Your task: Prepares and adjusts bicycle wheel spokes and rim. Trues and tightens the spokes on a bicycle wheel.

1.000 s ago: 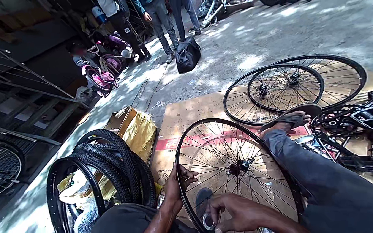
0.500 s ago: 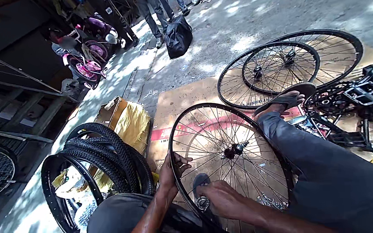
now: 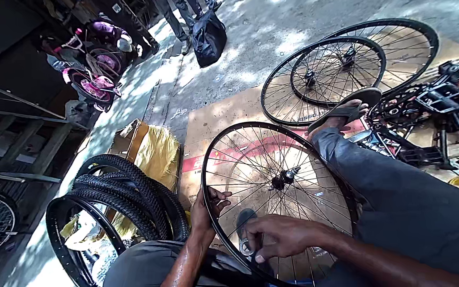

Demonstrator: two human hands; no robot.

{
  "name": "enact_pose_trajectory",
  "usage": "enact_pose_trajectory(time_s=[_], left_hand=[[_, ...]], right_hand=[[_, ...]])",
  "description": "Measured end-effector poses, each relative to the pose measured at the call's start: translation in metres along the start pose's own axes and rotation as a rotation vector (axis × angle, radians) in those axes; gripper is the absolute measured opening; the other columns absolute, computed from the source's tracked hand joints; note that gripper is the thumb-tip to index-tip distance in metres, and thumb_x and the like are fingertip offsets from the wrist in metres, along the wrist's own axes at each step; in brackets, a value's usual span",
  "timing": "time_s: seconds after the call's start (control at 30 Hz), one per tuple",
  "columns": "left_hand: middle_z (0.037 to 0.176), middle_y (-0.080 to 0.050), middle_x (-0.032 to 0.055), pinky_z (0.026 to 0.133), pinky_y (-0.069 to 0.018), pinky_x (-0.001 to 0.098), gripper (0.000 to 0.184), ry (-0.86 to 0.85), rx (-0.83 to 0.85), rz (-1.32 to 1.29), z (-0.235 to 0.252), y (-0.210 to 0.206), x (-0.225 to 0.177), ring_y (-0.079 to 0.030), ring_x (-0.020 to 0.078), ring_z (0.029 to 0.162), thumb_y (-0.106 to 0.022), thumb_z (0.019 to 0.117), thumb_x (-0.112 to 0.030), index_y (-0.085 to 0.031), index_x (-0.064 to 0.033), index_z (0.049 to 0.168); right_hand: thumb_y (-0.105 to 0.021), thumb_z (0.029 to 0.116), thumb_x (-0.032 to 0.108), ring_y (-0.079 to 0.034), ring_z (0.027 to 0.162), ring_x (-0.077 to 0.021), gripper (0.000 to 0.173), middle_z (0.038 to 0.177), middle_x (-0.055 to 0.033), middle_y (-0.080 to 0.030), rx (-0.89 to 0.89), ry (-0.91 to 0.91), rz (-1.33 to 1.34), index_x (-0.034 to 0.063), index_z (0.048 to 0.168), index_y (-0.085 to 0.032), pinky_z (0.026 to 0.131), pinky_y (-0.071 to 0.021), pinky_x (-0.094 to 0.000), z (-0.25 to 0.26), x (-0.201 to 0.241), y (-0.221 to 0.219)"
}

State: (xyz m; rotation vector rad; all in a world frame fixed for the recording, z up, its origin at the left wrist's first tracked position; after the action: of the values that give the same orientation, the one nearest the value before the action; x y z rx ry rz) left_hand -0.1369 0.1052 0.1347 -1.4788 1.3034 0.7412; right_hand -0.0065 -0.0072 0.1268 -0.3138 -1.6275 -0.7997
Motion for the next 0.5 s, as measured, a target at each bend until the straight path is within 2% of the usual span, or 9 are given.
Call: enact_pose_trajectory(time_s=[0.03, 0.1, 0.17, 0.23, 0.27, 0.3, 0.37, 0.43, 0.5], left_hand=[[0.08, -0.07, 0.0137, 0.083, -0.059, 0.0465, 0.057, 0.002, -0.001, -0.003, 0.0, -0.001, 0.0, -0.073, 0.0326, 0.089, -0.021, 0.1122, -0.039, -0.058, -0.0082, 0.081], [0.079, -0.07, 0.0134, 0.083, -0.0589, 0.0467, 0.057, -0.001, -0.006, -0.009, 0.0, -0.003, 0.0, -0.073, 0.0325, 0.089, -0.022, 0.1122, -0.04, -0.058, -0.0084, 0.08], [0.078, -0.069, 0.0134, 0.082, -0.0589, 0.0464, 0.057, -0.007, -0.011, -0.021, 0.001, -0.003, 0.0, -0.073, 0.0322, 0.088, -0.022, 0.1122, -0.039, -0.058, -0.0084, 0.081], [0.076, -0.069, 0.0123, 0.077, -0.0602, 0.0443, 0.055, 0.001, -0.04, -0.029, 0.0, -0.001, 0.0, -0.073, 0.03, 0.081, -0.022, 0.1123, -0.04, -0.061, -0.008, 0.089], [0.077, -0.069, 0.0124, 0.074, -0.0611, 0.0432, 0.052, 0.012, -0.064, -0.018, 0.0, 0.001, 0.0, -0.074, 0.029, 0.078, -0.021, 0.1125, -0.041, -0.06, -0.0078, 0.101], [0.081, -0.07, 0.0138, 0.072, -0.0616, 0.0426, 0.049, 0.033, -0.088, -0.005, 0.001, 0.003, 0.0, -0.074, 0.0293, 0.077, -0.022, 0.1124, -0.042, -0.057, -0.0081, 0.115], [0.101, -0.071, 0.0151, 0.073, -0.0616, 0.0436, 0.051, 0.08, -0.097, 0.041, 0.009, 0.007, -0.004, -0.073, 0.0293, 0.084, -0.026, 0.1109, -0.048, -0.049, -0.0127, 0.138], [0.121, -0.069, 0.0118, 0.087, -0.0582, 0.0451, 0.053, 0.089, -0.043, 0.065, 0.018, 0.006, -0.009, -0.07, 0.0271, 0.104, -0.03, 0.11, -0.05, -0.051, -0.0144, 0.143], [0.131, -0.066, 0.012, 0.097, -0.0552, 0.0468, 0.042, 0.053, -0.02, 0.034, 0.022, 0.004, -0.011, -0.067, 0.0273, 0.117, -0.037, 0.1112, -0.037, -0.054, -0.0096, 0.138]], right_hand=[[-0.076, 0.094, 0.029, -0.068, 0.094, -0.019, 0.03, 0.107, -0.0071, -0.069, -0.052, -0.046, 0.039, 0.0071, 0.113, -0.067, 0.088, -0.0554, -0.0428, 0.001, -0.004, 0.002], [-0.078, 0.0897, 0.021, -0.069, 0.085, -0.0235, 0.03, 0.098, -0.0082, -0.07, -0.184, -0.151, -0.06, 0.0086, 0.113, -0.063, 0.079, -0.0566, -0.0475, 0.006, -0.007, 0.0], [-0.068, 0.0859, 0.007, -0.069, 0.087, -0.0337, 0.027, 0.093, -0.0136, -0.07, -0.261, -0.141, -0.298, 0.0088, 0.112, -0.064, 0.075, -0.0546, -0.0565, 0.013, -0.001, -0.01], [-0.067, 0.0891, 0.01, -0.069, 0.089, -0.0371, 0.026, 0.093, -0.0159, -0.07, -0.164, -0.109, -0.345, 0.0093, 0.115, -0.065, 0.078, -0.0522, -0.0596, 0.014, 0.002, -0.016], [-0.069, 0.0933, 0.018, -0.068, 0.092, -0.0359, 0.029, 0.096, -0.0154, -0.07, -0.074, -0.076, -0.293, 0.0091, 0.121, -0.063, 0.084, -0.0512, -0.0589, 0.011, 0.003, -0.015], [-0.071, 0.0959, 0.026, -0.068, 0.093, -0.0324, 0.036, 0.099, -0.0134, -0.07, -0.001, -0.017, -0.233, 0.0089, 0.125, -0.059, 0.088, -0.0516, -0.0562, 0.006, 0.005, -0.013], [-0.068, 0.0988, 0.031, -0.065, 0.1, -0.0285, 0.037, 0.108, -0.0124, -0.066, 0.054, 0.097, -0.144, 0.0071, 0.125, -0.059, 0.093, -0.0517, -0.0517, -0.001, 0.009, -0.009], [-0.064, 0.1018, 0.034, -0.066, 0.097, -0.0267, 0.031, 0.105, -0.0111, -0.067, 0.021, 0.092, -0.139, 0.007, 0.116, -0.064, 0.09, -0.0524, -0.0498, 0.002, 0.006, -0.01], [-0.063, 0.102, 0.036, -0.066, 0.095, -0.0253, 0.029, 0.101, -0.0099, -0.068, -0.011, 0.038, -0.155, 0.0077, 0.11, -0.068, 0.088, -0.0529, -0.0487, 0.008, 0.003, -0.008]])
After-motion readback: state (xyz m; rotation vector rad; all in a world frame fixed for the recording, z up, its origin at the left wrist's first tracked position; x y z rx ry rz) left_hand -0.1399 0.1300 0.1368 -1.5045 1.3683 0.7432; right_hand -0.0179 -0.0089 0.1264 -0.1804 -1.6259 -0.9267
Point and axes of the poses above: each hand's wrist, its own z-axis towards the middle knuckle, its own y-axis out of the back of the hand, x = y × z, the point moved 9 cm from there along z, towards the middle knuckle
